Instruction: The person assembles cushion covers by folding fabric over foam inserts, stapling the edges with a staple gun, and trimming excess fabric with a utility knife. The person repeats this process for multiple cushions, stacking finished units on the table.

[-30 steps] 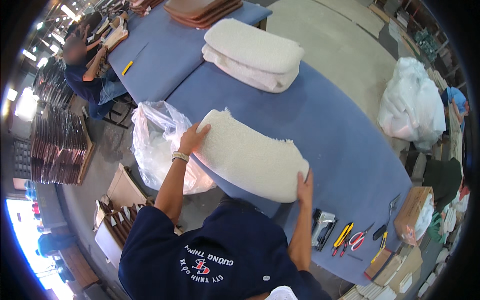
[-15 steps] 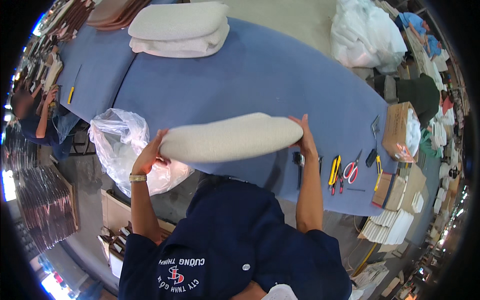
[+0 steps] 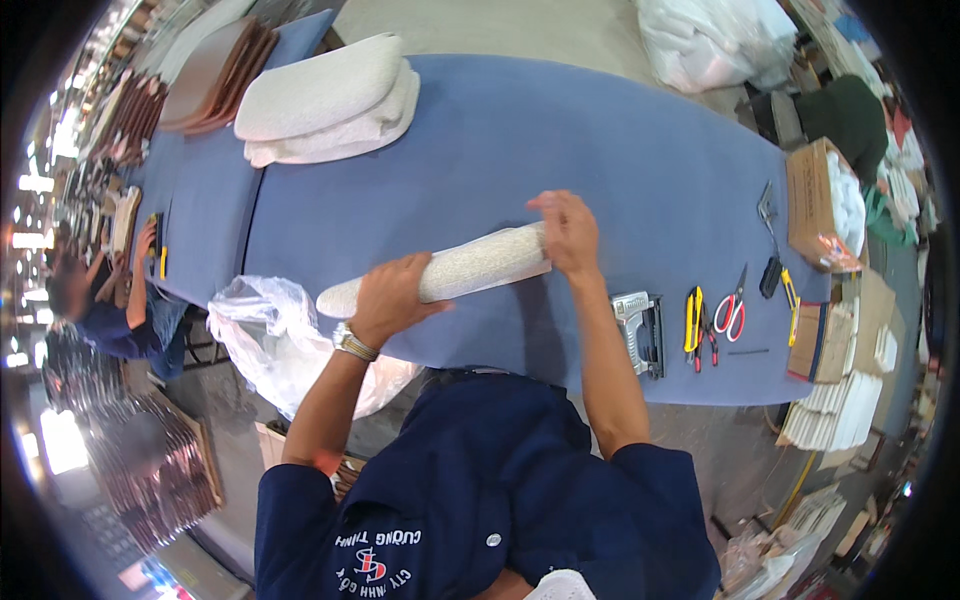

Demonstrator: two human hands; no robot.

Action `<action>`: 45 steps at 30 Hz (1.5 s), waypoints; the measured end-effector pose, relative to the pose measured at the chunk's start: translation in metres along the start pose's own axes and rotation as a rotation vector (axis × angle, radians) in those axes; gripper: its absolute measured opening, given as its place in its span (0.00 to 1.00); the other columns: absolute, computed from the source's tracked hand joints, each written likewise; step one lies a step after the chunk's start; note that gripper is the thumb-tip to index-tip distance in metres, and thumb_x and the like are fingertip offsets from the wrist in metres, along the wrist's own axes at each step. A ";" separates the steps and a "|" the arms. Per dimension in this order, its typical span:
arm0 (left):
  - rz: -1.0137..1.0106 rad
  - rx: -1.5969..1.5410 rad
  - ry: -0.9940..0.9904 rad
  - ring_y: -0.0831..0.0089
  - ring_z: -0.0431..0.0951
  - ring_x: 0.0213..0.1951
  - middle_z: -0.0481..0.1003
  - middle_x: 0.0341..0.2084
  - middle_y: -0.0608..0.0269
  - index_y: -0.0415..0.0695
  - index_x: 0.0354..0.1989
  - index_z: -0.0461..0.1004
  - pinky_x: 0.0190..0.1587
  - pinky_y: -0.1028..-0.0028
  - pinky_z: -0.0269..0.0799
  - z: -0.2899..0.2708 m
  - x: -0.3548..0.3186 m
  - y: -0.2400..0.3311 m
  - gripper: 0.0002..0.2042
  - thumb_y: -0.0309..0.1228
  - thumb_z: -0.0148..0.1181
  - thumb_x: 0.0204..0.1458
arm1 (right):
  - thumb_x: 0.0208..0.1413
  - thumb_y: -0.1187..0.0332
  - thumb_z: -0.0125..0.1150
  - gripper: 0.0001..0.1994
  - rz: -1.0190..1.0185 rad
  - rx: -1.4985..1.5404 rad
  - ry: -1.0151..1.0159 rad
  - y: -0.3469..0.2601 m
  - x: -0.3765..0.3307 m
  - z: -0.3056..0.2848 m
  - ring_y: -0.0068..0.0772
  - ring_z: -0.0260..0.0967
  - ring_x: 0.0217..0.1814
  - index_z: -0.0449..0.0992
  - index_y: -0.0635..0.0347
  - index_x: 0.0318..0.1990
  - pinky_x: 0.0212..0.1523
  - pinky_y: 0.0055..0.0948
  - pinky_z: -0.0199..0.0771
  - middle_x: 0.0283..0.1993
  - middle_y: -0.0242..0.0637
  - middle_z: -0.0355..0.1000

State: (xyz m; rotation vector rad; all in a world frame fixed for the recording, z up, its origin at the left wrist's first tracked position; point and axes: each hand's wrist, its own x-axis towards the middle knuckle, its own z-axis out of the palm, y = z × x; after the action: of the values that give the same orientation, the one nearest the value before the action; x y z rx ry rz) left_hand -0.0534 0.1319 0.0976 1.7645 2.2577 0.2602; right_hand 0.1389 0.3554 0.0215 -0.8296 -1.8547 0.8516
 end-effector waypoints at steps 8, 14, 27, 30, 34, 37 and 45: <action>0.025 0.079 -0.111 0.51 0.84 0.39 0.82 0.40 0.50 0.41 0.57 0.73 0.38 0.56 0.79 0.011 0.080 0.084 0.33 0.53 0.70 0.49 | 0.70 0.58 0.42 0.24 0.396 0.537 0.172 0.056 -0.035 0.030 0.27 0.67 0.28 0.79 0.66 0.30 0.33 0.31 0.67 0.23 0.36 0.74; 0.063 0.056 0.003 0.51 0.85 0.38 0.82 0.38 0.50 0.40 0.56 0.74 0.37 0.56 0.79 0.017 0.084 0.082 0.33 0.54 0.70 0.50 | 0.70 0.53 0.43 0.26 0.625 0.529 0.291 0.144 -0.076 0.069 0.26 0.67 0.30 0.79 0.64 0.29 0.35 0.30 0.67 0.27 0.35 0.74; 0.107 -0.895 0.361 0.57 0.79 0.54 0.81 0.49 0.46 0.31 0.58 0.74 0.59 0.62 0.71 -0.119 0.035 -0.006 0.35 0.53 0.67 0.56 | 0.53 0.44 0.71 0.46 -0.002 0.990 -0.443 -0.153 0.054 -0.096 0.36 0.68 0.70 0.63 0.63 0.73 0.70 0.33 0.62 0.69 0.44 0.70; 0.141 -0.802 0.841 0.56 0.70 0.66 0.77 0.55 0.44 0.31 0.57 0.75 0.69 0.59 0.58 -0.111 0.053 0.043 0.28 0.48 0.52 0.67 | 0.52 0.50 0.74 0.45 -0.179 0.541 -0.605 -0.188 0.058 -0.057 0.40 0.67 0.70 0.62 0.63 0.73 0.70 0.36 0.63 0.70 0.46 0.69; 0.295 -0.535 0.869 0.56 0.67 0.69 0.78 0.55 0.52 0.36 0.53 0.79 0.75 0.54 0.45 -0.143 0.043 0.045 0.27 0.41 0.31 0.74 | 0.57 0.60 0.71 0.37 -0.205 0.458 -0.531 -0.206 0.035 -0.001 0.43 0.68 0.70 0.64 0.63 0.71 0.69 0.37 0.65 0.69 0.49 0.69; 0.265 -0.668 0.804 0.51 0.66 0.69 0.79 0.54 0.48 0.33 0.48 0.81 0.71 0.57 0.58 -0.145 0.040 0.021 0.33 0.42 0.23 0.75 | 0.58 0.58 0.69 0.33 -0.141 0.552 -0.481 -0.207 0.019 0.022 0.52 0.68 0.68 0.67 0.63 0.69 0.69 0.42 0.66 0.68 0.52 0.68; 0.200 -0.849 0.832 0.52 0.67 0.68 0.81 0.47 0.47 0.35 0.40 0.82 0.70 0.57 0.58 -0.138 0.037 -0.001 0.34 0.44 0.26 0.75 | 0.55 0.78 0.64 0.24 -0.217 0.394 -0.424 -0.208 0.001 0.006 0.38 0.76 0.56 0.74 0.61 0.62 0.56 0.32 0.76 0.59 0.47 0.75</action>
State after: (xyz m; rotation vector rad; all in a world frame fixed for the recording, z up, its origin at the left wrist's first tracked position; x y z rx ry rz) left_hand -0.1059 0.1705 0.2243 1.4913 1.8380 1.9465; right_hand 0.0925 0.2433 0.1908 -0.2053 -1.9921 1.2685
